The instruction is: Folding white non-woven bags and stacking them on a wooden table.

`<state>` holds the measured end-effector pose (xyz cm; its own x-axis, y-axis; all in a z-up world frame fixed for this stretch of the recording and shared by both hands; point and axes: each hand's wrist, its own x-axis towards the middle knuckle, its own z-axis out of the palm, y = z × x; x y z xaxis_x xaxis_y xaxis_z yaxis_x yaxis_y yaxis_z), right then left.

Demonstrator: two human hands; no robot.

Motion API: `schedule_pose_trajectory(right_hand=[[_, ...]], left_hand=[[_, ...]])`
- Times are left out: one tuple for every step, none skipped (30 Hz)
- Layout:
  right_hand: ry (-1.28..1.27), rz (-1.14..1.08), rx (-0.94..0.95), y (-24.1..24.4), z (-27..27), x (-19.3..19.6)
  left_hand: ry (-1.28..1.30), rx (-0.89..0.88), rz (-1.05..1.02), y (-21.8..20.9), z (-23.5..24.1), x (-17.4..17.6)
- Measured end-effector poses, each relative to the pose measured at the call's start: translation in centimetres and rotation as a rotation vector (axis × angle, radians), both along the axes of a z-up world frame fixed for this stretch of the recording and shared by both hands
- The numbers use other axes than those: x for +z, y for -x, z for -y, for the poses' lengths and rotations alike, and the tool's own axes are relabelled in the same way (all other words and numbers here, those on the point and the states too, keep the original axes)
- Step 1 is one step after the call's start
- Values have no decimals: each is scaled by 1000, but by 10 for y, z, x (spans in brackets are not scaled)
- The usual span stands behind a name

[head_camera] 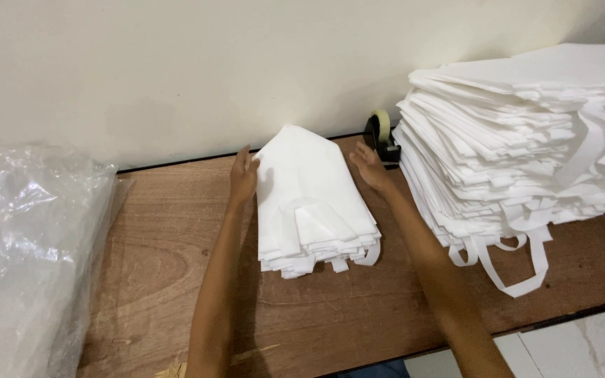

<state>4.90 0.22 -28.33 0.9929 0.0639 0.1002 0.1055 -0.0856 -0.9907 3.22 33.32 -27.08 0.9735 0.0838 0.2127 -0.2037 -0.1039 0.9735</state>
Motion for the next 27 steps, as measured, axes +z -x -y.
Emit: schedule_pose_trajectory(right_hand=[[85, 64, 26, -2, 5, 15], [83, 63, 14, 7, 4, 41], [208, 98, 8, 16, 5, 68], [333, 132, 1, 24, 5, 96], [334, 128, -16, 32, 6, 118], [416, 199, -44, 40, 7, 140], [499, 268, -76, 48, 10, 162], [502, 263, -95, 51, 15, 177], [512, 347, -99, 55, 21, 192], [522, 432, -103, 59, 28, 208], [526, 429, -129, 63, 40, 221], [578, 528, -139, 68, 51, 234], [632, 626, -150, 74, 63, 247], [637, 622, -179, 84, 73, 261], [655, 651, -208, 95, 84, 275], [673, 680, -237, 106, 94, 289], [685, 672, -264, 116, 106, 294], [776, 616, -347, 126, 117, 300], [862, 558, -432, 137, 127, 306], [870, 550, -463, 138, 146, 300], [952, 576, -479, 139, 164, 294], [1035, 601, -495, 141, 182, 289], [1047, 595, -518, 141, 197, 280], [1105, 607, -515, 142, 212, 272], [1167, 625, -507, 141, 226, 267], [1183, 625, -527, 147, 233, 264], [1210, 506, -505, 151, 237, 261]], left_hand=[[-113, -9, 39, -2, 8, 21], [-114, -21, 38, 1, 22, 45], [-206, -64, 91, 3, 37, 70], [-297, -106, 145, 5, 53, 95], [-295, -122, 146, -2, 69, 107], [-360, -174, 239, -8, 85, 119], [-423, -228, 333, -14, 104, 131], [-419, -248, 337, -23, 121, 141], [-420, -286, 446, -33, 140, 152], [-417, -321, 556, -42, 160, 163], [-412, -346, 567, -39, 178, 178], [-386, -379, 589, -36, 196, 192], [-359, -415, 612, -32, 215, 207], [-355, -441, 623, -28, 229, 218], [-350, -477, 625, -23, 244, 227], [-344, -513, 627, -18, 259, 237], [-334, -540, 635, -13, 271, 242], [-345, -573, 625, -7, 282, 247], [-360, -608, 619, -1, 293, 253], [-353, -637, 630, 2, 303, 254], [-403, -669, 634, 5, 312, 254], [-452, -701, 640, 8, 320, 255], [-442, -722, 654, 13, 326, 254], [-496, -751, 623, 19, 330, 254], [-548, -773, 597, 23, 333, 255], [-536, -786, 616, 26, 339, 253], [-547, -817, 621, 27, 342, 250]])
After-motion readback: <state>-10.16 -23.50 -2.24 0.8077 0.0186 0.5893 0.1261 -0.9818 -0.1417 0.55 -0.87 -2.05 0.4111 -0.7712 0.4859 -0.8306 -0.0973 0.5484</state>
